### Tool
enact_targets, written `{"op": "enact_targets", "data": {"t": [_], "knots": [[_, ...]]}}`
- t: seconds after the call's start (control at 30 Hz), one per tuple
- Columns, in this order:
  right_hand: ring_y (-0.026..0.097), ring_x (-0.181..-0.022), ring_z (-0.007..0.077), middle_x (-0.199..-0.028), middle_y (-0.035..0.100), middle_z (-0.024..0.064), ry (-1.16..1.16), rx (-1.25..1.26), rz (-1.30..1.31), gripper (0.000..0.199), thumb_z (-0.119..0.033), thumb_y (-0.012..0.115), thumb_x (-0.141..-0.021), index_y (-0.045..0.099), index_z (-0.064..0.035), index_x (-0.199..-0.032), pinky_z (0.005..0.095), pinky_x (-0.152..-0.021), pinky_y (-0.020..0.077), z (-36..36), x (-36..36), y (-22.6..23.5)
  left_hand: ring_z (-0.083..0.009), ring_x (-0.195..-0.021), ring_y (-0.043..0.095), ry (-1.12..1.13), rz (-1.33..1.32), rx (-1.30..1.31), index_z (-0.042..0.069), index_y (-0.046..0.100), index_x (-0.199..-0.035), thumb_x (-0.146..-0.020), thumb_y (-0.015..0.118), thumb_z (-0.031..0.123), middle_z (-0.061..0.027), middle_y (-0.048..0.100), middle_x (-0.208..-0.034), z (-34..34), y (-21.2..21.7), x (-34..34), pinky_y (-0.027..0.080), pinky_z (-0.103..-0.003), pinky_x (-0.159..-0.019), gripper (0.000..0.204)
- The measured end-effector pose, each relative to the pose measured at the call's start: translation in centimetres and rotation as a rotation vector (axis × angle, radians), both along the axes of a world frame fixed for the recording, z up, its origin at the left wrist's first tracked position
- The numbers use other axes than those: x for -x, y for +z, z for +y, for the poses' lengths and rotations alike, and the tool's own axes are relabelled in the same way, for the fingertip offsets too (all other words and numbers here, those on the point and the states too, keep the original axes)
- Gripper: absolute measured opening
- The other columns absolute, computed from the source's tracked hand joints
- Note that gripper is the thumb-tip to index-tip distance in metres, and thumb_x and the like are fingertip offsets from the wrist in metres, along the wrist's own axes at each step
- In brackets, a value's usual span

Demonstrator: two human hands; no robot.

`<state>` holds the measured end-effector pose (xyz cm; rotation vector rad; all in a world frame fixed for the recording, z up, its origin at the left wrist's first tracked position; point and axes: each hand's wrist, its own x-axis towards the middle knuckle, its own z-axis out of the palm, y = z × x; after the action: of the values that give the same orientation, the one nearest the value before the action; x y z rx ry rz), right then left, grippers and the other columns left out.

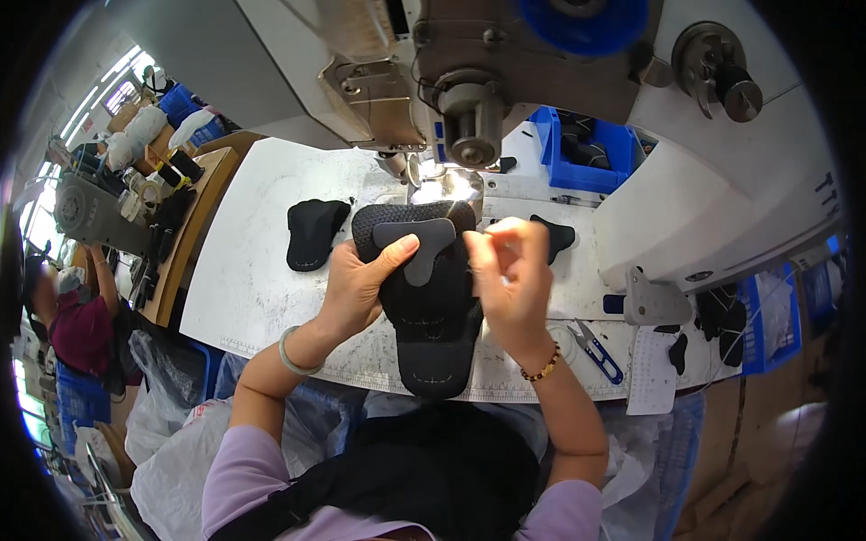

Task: The person sews a black shoe insole using a sewing machine. They guide the insole under the needle to stitch along the edges and trim excess thread with scissors. The person handles the insole one at a time, rotating it to complete different sections of the seam.

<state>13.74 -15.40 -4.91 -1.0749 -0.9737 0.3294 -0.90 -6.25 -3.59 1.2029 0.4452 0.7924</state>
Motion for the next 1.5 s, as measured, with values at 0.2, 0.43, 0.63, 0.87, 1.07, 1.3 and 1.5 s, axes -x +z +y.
{"op": "enact_targets", "data": {"t": [0.2,0.43,0.63,0.87,1.07,1.3,1.5], "knots": [[0.044,-0.067,0.0073,-0.086,0.042,-0.0022,-0.509,-0.224,-1.396,0.056,-0.005,0.071,-0.066,0.061,-0.0413,-0.108,0.0212,-0.056,0.0389,-1.2,-2.2,-2.9,-0.0096,-0.077,0.061,0.026,-0.075,0.086,-0.004,0.064,-0.098,-0.089,0.064,0.016,-0.0073,0.066,-0.090,-0.6,0.4,-0.3,0.052,-0.023,-0.067,0.022],[0.044,-0.070,0.0116,-0.089,0.044,-0.0027,-0.363,-0.361,-1.366,0.034,-0.011,0.070,-0.068,0.070,-0.0257,-0.099,0.0244,-0.057,0.0383,1.0,-0.8,0.5,-0.0135,-0.079,0.063,0.150,-0.116,0.205,-0.004,0.061,-0.102,-0.088,0.065,0.014,-0.0096,0.065,-0.094,-1.2,2.2,1.0,0.053,-0.026,-0.071,0.024],[0.052,-0.074,0.0132,-0.087,0.050,-0.0023,-0.143,-0.230,-1.094,0.039,-0.015,0.069,-0.062,0.068,-0.0189,-0.100,0.0285,-0.059,0.0454,2.5,-0.1,3.3,-0.0118,-0.078,0.063,0.096,-0.048,0.131,-0.002,0.061,-0.098,-0.088,0.059,0.013,-0.0070,0.064,-0.091,1.0,3.2,1.9,0.052,-0.024,-0.069,0.019],[0.056,-0.079,0.0215,-0.094,0.052,0.0024,-0.254,-0.114,-1.031,0.053,-0.006,0.069,-0.055,0.066,-0.0183,-0.106,0.0328,-0.064,0.0479,2.8,-1.7,3.0,-0.0080,-0.081,0.058,0.111,-0.075,-0.044,-0.002,0.064,-0.098,-0.089,0.055,0.010,-0.0030,0.064,-0.091,3.9,2.6,-2.3,0.047,-0.024,-0.073,0.017],[0.057,-0.072,0.0156,-0.090,0.053,0.0029,-0.293,-0.088,-1.071,0.038,-0.016,0.075,-0.064,0.070,-0.0155,-0.102,0.0273,-0.060,0.0470,2.8,-1.9,2.4,-0.0076,-0.085,0.056,0.088,-0.081,-0.107,-0.002,0.063,-0.098,-0.090,0.056,0.011,-0.0023,0.063,-0.093,4.1,2.9,-2.5,0.045,-0.024,-0.076,0.017],[0.057,-0.071,0.0139,-0.090,0.053,0.0019,-0.296,-0.085,-1.039,0.037,-0.014,0.075,-0.064,0.071,-0.0160,-0.100,0.0254,-0.059,0.0466,2.7,-1.6,2.8,-0.0105,-0.084,0.060,0.080,-0.104,-0.074,-0.002,0.060,-0.102,-0.091,0.052,0.003,-0.0049,0.063,-0.096,4.3,2.7,-2.4,0.049,-0.026,-0.075,0.015],[0.058,-0.070,0.0138,-0.091,0.054,0.0015,-0.217,-0.012,-0.977,0.041,-0.014,0.076,-0.061,0.070,-0.0143,-0.101,0.0261,-0.058,0.0483,2.6,-2.0,2.4,-0.0096,-0.085,0.056,0.123,0.047,-0.305,-0.002,0.061,-0.099,-0.092,0.054,0.011,-0.0022,0.063,-0.092,4.3,2.8,-1.9,0.045,-0.025,-0.078,0.017]]}}
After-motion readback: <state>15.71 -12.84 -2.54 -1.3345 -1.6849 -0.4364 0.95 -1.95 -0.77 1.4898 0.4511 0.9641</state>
